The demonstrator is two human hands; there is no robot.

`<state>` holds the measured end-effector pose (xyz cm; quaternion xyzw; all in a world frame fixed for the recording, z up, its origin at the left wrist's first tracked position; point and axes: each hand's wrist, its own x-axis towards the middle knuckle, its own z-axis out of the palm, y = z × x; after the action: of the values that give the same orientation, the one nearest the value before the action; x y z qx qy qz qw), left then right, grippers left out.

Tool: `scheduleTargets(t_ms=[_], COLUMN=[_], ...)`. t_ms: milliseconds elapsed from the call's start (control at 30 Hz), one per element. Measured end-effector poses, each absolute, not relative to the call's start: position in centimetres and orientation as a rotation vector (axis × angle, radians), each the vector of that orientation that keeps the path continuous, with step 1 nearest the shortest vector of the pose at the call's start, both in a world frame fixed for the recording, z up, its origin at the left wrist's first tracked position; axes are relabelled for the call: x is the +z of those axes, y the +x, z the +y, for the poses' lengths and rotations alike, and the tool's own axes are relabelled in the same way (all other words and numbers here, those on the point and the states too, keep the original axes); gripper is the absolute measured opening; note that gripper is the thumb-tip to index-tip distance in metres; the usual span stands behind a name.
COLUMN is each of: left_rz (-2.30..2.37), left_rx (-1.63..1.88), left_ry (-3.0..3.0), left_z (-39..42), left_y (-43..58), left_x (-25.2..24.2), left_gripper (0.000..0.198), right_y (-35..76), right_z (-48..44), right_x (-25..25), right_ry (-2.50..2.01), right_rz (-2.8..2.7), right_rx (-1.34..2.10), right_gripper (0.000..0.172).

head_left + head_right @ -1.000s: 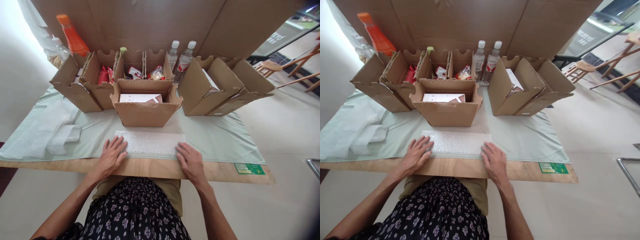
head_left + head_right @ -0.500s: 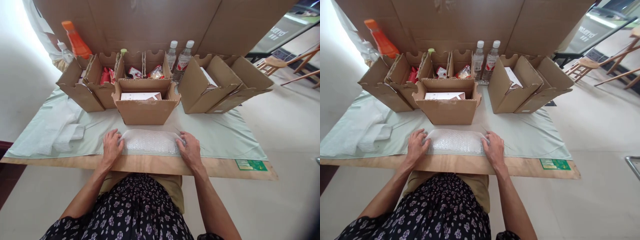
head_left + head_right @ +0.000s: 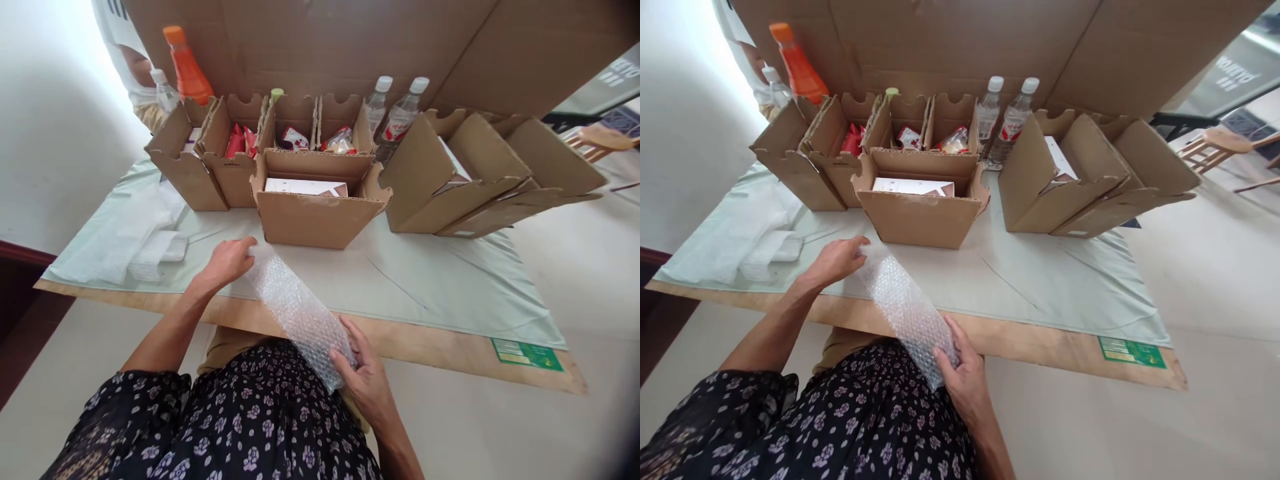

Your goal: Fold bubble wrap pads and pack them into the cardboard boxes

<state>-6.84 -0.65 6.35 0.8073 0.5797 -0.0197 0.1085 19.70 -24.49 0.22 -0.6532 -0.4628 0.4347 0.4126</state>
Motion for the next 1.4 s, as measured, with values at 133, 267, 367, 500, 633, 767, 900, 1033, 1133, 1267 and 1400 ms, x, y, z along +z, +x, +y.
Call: scheduleTargets(t_ms=[133,267,367,500,633,767,900,1033,1133,1267,1400], left_rz=[1.336,0.997,0.904,0.793,0.580,0.689,0.952,1.196,1.302,1.333,1.322], left_rx=[0.031,0.174,0.438,0.704,0.549,0.595,0.784,0.867,0.857,0.822,0.858], left_ry=[2.657,2.845,2.866,2.705,2.321,1.877,1.685,1.956,2.132,2.227,2.269], left_z=[-1.7,-2.3,-2.8,-5.8,-10.4,-13.1,-13.7,-13.6,-13.5,-13.7,-13.8], left_y=[-5.1,-1.3,1.7,2.6,-0.2,-2.3,-2.0,-1.4,-1.2,-1.1,-0.9], left_x=[5.8,5.9,6.3,5.2,2.3,0.5,-0.3,-0.8,-0.9,-0.8,-1.0], left_gripper=[0.040,0.036,0.043,0.049,0.035,0.051,0.057,0.065,0.070,0.075,0.072], right_y=[22.0,23.5,22.5,19.7,17.7,17.4,17.6,17.4,17.7,19.4,20.9], right_z=[-27.1,-29.7,-30.5,-30.7,-29.8,-26.1,-20.5,-17.0,-17.1,-19.1,-20.6], right_x=[0.7,1.0,0.8,0.1,0.6,2.2,2.3,1.3,1.0,1.5,1.3], right_ry=[-1.678,-1.666,-1.612,-1.474,-1.293,-1.130,-1.192,-1.251,-1.261,-1.378,-1.500], right_rz=[-1.127,-1.126,-1.112,-0.950,-0.796,-0.753,-0.808,-0.759,-0.762,-1.037,-1.708], right_rx=[1.075,1.092,1.206,1.322,1.389,1.386,1.427,1.538,1.520,1.245,0.741], right_gripper=[0.051,0.059,0.058,0.048,0.039,0.047,0.049,0.064,0.082,0.073,0.044])
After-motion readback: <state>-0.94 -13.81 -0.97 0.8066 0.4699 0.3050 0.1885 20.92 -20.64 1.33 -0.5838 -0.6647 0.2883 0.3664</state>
